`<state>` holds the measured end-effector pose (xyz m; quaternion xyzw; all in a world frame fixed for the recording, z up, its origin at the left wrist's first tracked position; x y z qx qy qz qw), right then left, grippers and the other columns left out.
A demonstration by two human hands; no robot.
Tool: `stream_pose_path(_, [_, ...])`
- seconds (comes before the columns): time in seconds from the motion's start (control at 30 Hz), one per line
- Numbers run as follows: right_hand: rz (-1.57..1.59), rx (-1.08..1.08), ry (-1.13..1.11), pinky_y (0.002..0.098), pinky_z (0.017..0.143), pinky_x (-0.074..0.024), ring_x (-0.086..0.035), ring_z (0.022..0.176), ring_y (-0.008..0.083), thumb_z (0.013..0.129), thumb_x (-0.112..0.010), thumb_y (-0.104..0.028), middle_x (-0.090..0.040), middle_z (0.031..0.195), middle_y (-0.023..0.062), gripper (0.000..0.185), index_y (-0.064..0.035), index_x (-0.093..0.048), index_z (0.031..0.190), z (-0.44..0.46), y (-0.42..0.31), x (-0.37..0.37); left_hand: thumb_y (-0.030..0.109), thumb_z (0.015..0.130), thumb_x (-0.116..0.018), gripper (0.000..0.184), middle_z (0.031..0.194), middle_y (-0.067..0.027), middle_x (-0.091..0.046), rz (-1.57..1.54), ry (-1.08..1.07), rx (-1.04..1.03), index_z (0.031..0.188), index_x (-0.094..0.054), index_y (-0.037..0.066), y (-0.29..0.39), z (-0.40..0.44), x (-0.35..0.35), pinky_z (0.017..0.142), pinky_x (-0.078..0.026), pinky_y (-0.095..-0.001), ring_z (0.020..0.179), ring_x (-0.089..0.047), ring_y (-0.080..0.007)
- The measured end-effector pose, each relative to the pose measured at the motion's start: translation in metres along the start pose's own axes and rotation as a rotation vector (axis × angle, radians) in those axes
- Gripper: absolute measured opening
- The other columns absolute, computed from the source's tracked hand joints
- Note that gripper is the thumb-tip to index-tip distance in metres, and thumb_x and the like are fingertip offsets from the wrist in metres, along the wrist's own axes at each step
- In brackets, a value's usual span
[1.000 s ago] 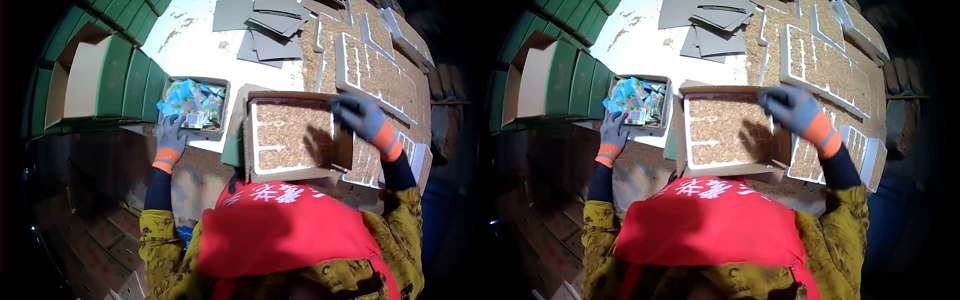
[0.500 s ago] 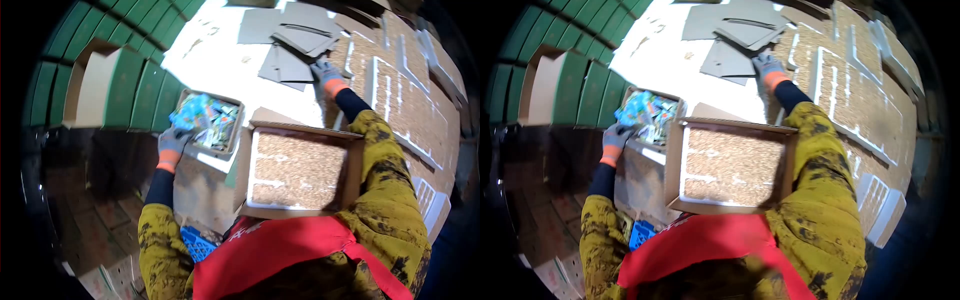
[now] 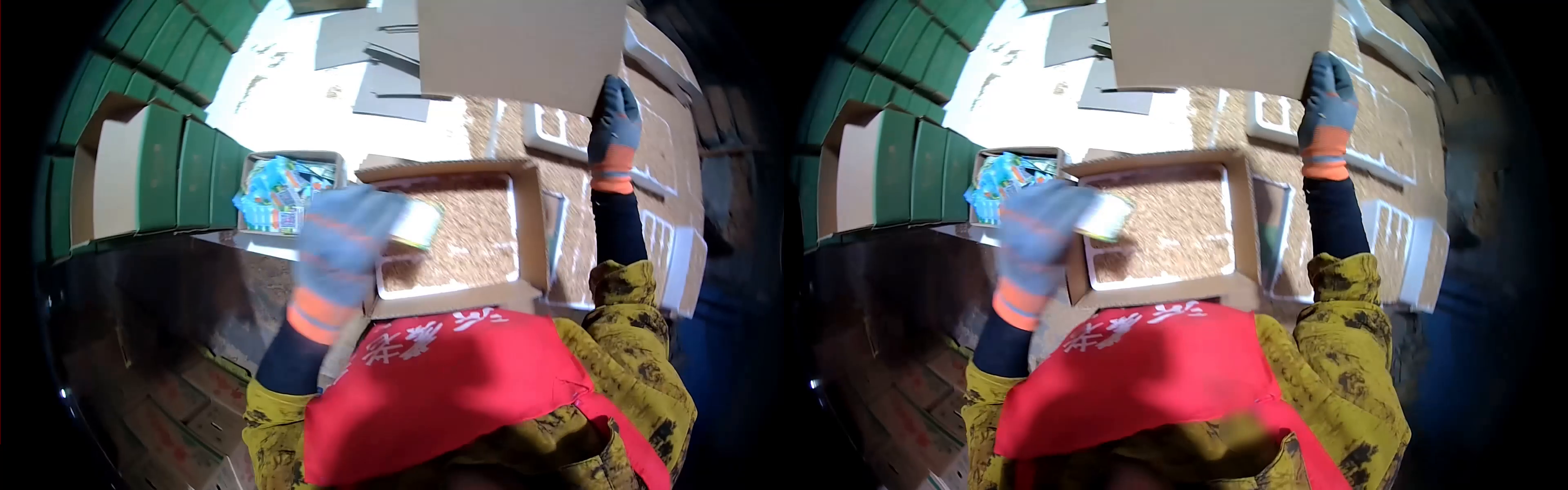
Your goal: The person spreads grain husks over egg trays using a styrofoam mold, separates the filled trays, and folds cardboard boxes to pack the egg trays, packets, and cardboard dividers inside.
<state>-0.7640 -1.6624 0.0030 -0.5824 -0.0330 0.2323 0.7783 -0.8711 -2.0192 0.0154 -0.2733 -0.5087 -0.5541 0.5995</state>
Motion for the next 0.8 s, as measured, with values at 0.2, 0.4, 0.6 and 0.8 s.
stream_pose_path(0.2, [-0.432,-0.234,-0.185,0.0185,0.058,-0.0443,-0.054,0.067,0.0062,0.083,-0.068,-0.009,-0.061,0.081,0.0043,0.057,-0.0022,-0.043,0.134,-0.13,-0.085,0.037,0.01,0.078,-0.06,0.055,0.136,-0.017,-0.044,-0.343,0.247,0.396,0.131,-0.047,0.003,0.015,-0.06,-0.032,0.109,-0.027,-0.0413,0.127,-0.041,-0.0329])
stream_pose_path(0.4, [-1.525,0.074,-0.949,0.0428,0.076,-0.0493,-0.059,0.092,0.0345,0.077,-0.069,-0.026,-0.058,0.1,0.0143,0.027,-0.0125,-0.061,0.1,-0.176,-0.078,0.032,0.02,0.092,-0.057,0.067,0.149,-0.0218,-0.025,-0.774,0.283,0.67,0.144,-0.023,-0.004,0.013,-0.058,-0.068,0.112,-0.019,-0.0352,0.139,-0.024,-0.0295])
stream_pose_path(0.6, [-1.317,0.281,-1.509,0.0398,0.087,-0.0487,-0.053,0.106,0.0324,0.074,-0.07,-0.019,-0.052,0.12,0.0128,0.05,-0.0177,-0.056,0.122,-0.189,-0.03,-0.028,0.014,0.094,-0.05,0.057,0.147,-0.0231,-0.028,-0.726,0.238,0.548,0.143,-0.026,-0.004,0.003,-0.059,-0.094,0.112,-0.022,-0.0371,0.136,-0.029,-0.0355])
stream_pose_path(0.8, [-0.815,0.144,-1.387,0.0405,0.098,-0.0429,-0.053,0.112,0.0294,0.084,-0.06,-0.017,-0.054,0.121,0.0126,0.04,-0.0144,-0.056,0.124,-0.165,-0.021,-0.002,-0.003,0.093,-0.042,0.053,0.147,-0.0162,-0.034,-1.108,0.218,0.181,0.144,-0.031,0.003,-0.032,-0.071,-0.076,0.109,-0.028,-0.0344,0.136,-0.032,-0.0252])
Point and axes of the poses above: each hand's wrist, its own z-axis towards the middle knuckle, its own x-axis out of the back of the hand, y = z × x, the point moved 1 cm from there along z, towards the middle knuckle
